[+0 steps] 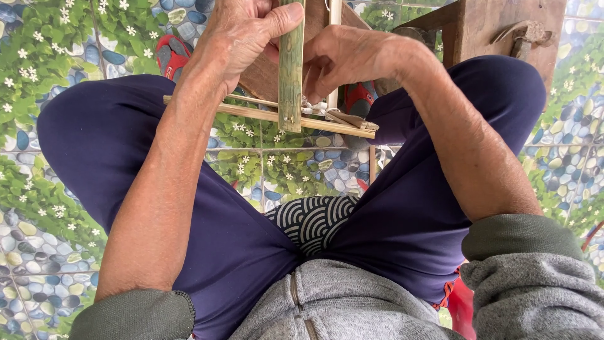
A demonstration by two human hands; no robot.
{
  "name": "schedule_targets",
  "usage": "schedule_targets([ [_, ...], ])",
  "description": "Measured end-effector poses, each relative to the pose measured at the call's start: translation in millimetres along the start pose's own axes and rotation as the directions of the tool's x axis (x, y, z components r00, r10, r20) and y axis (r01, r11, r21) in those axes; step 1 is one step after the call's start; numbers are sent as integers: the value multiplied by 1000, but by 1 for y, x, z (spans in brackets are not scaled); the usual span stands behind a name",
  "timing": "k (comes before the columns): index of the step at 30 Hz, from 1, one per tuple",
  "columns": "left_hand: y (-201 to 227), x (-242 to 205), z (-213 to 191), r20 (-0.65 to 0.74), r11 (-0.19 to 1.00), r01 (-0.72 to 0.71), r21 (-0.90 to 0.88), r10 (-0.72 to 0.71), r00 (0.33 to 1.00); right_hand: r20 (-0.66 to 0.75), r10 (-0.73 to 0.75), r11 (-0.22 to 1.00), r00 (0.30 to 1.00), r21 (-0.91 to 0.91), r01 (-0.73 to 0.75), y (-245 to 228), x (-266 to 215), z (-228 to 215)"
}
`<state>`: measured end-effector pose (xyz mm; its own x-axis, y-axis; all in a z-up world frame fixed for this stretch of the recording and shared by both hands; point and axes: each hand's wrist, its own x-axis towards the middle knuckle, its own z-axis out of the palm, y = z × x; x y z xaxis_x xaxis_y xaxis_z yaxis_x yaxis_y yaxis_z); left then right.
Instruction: The person sits cross-legged and assembles a small bamboo stool by wrapping white tape around the joints to secure the legs to the seat frame. They then use a hammer to tap the joints firmly and adjust the pieces to ensure stability.
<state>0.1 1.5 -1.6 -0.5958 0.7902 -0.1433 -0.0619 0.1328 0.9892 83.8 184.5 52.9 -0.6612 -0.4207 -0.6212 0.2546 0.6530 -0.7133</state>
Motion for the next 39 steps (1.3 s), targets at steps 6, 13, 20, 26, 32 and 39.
schedule_targets([
  [6,1,0,0,-16,1000,7,-13,-8,1000,15,-115,950,993,294,106,-1,-13,-4],
  [13,1,0,-1,-56,998,54,40,-51,997,29,-57,997,998,62,55,0,1,5],
  [20,3,-3,-2,-8,999,33,4,-33,999,84,112,972,990,-215,-92,4,16,20],
  [26,7,-4,-2,-4,1000,22,7,-22,1000,3,11,1000,1000,-12,-11,-6,-12,-2],
  [32,0,-2,-3,-13,999,49,1,-49,999,185,173,946,967,-304,-111,-6,-21,16],
  [39,-10,1,-4,33,999,43,-26,-42,999,220,187,865,957,-499,-54,-18,-25,44],
])
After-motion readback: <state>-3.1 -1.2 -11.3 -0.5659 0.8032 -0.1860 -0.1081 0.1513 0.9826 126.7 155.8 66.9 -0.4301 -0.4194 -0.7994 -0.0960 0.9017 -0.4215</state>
